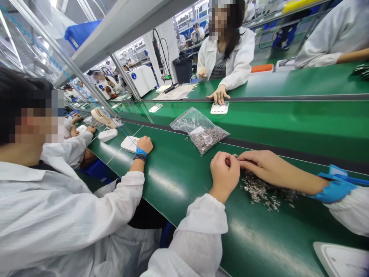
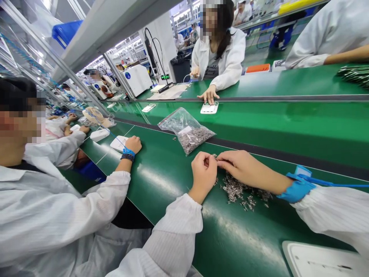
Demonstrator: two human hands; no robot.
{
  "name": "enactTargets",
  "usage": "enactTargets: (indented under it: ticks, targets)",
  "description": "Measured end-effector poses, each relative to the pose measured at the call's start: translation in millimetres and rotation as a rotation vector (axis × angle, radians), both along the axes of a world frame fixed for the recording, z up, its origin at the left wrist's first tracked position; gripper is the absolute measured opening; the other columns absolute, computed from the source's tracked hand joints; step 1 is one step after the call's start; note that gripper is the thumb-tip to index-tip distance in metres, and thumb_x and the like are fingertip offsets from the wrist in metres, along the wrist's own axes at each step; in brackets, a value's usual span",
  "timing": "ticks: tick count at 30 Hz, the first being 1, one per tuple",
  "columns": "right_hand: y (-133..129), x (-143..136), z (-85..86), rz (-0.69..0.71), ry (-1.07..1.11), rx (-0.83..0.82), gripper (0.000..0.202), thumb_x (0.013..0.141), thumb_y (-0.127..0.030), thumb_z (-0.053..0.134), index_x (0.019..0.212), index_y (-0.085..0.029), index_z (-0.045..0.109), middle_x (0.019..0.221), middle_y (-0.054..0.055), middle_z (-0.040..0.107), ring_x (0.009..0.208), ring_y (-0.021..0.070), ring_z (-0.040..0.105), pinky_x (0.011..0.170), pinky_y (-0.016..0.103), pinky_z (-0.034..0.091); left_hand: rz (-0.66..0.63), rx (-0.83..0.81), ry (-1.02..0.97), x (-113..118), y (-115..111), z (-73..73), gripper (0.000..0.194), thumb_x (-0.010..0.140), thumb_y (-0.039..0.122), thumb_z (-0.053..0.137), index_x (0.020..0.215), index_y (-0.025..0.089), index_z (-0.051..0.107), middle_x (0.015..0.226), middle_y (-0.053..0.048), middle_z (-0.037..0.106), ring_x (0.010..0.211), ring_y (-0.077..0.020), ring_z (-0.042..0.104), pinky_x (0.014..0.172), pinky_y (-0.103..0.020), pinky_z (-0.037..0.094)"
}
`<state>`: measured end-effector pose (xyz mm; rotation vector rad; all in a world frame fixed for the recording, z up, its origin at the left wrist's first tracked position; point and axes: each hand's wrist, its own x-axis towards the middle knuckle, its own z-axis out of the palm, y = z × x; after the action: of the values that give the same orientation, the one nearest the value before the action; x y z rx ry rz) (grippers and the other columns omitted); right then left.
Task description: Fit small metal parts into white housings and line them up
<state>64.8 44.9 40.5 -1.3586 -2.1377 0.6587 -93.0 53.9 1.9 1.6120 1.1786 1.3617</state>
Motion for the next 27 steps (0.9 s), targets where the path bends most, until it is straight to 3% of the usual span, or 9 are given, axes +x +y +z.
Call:
enactTargets:
  ticks: [4, 8, 11, 15, 19, 22, 27]
  targets:
    - [2.2, 2.0, -4.3, 0.082, -0.155, 0.018, 0.046, 0.097, -0.056, 0.043, 0.089, -0.021, 0.072, 0.093, 0.009, 0.069, 0.085, 0.0257, 0.064, 0.078, 0.039, 0.047, 0.099, -0.028, 0.14, -1.0, 2.3, -2.5, 0.021, 0.082, 0.02, 0.059, 0.067, 0.017, 0.044, 0.069, 0.001, 0.047, 0.07, -0.0112, 0.043, 0.07, -0.026, 0.032]
    - [0.2, 0.6, 2.2, -0.021, -0.172, 0.063, 0.041, 0.091, -0.054, 0.052, 0.101, -0.018, 0.07, 0.099, 0.01, 0.066, 0.09, 0.0247, 0.062, 0.078, 0.038, 0.048, 0.253, 0.129, 0.214, -6.2, 5.2, -2.8, 0.013, 0.072, 0.012, 0.059, 0.08, 0.018, 0.051, 0.084, -0.003, 0.054, 0.084, -0.0156, 0.049, 0.079, -0.029, 0.037]
    - [-6.8, -9.6, 25.8, -0.203, 0.004, 0.044, 0.036, 0.086, -0.05, 0.053, 0.095, -0.018, 0.067, 0.093, 0.008, 0.067, 0.084, 0.0215, 0.06, 0.074, 0.034, 0.047, 0.145, 0.442, 0.201, -6.3, -5.1, 4.7, 0.005, 0.08, 0.017, 0.058, 0.08, 0.018, 0.053, 0.083, -0.005, 0.058, 0.084, -0.0166, 0.053, 0.08, -0.031, 0.039]
    - [-11.6, -32.4, 64.4, -0.54, 0.488, -0.102, 0.03, 0.079, -0.048, 0.057, 0.078, -0.018, 0.059, 0.073, 0.004, 0.062, 0.064, 0.0152, 0.052, 0.059, 0.028, 0.042, -0.047, 0.743, 0.179, 6.3, -48.7, 28.9, 0.016, 0.089, 0.034, 0.063, 0.087, 0.019, 0.06, 0.085, -0.006, 0.065, 0.085, -0.0177, 0.059, 0.08, -0.033, 0.042]
    - [-11.9, -49.9, 88.9, -0.689, 0.59, -0.057, 0.023, 0.078, -0.04, 0.053, 0.071, -0.018, 0.053, 0.066, 0.004, 0.059, 0.057, 0.0142, 0.049, 0.055, 0.028, 0.04, -0.024, 0.772, 0.134, 10.8, -99.6, 58.7, 0.014, 0.094, 0.031, 0.06, 0.1, 0.018, 0.062, 0.096, -0.008, 0.068, 0.09, -0.0183, 0.06, 0.08, -0.032, 0.045]
    - [-22.1, -62.1, 97.3, -0.743, 0.581, 0.019, 0.019, 0.078, -0.036, 0.052, 0.07, -0.018, 0.052, 0.071, 0.005, 0.061, 0.064, 0.0155, 0.051, 0.06, 0.029, 0.04, -0.041, 0.774, 0.191, 0.5, -122.1, 75.2, 0.008, 0.093, 0.025, 0.06, 0.099, 0.019, 0.062, 0.096, -0.006, 0.068, 0.09, -0.0177, 0.06, 0.082, -0.033, 0.044]
    - [-52.9, -90.5, 101.9, -0.658, 0.524, 0.078, 0.015, 0.077, -0.031, 0.053, 0.069, -0.018, 0.056, 0.074, 0.003, 0.062, 0.073, 0.0167, 0.053, 0.068, 0.03, 0.039, -0.025, 0.486, 0.111, -21.3, -148.7, 83.2, 0.013, 0.09, 0.021, 0.062, 0.082, 0.018, 0.053, 0.086, -0.003, 0.058, 0.08, -0.0138, 0.054, 0.073, -0.026, 0.044]
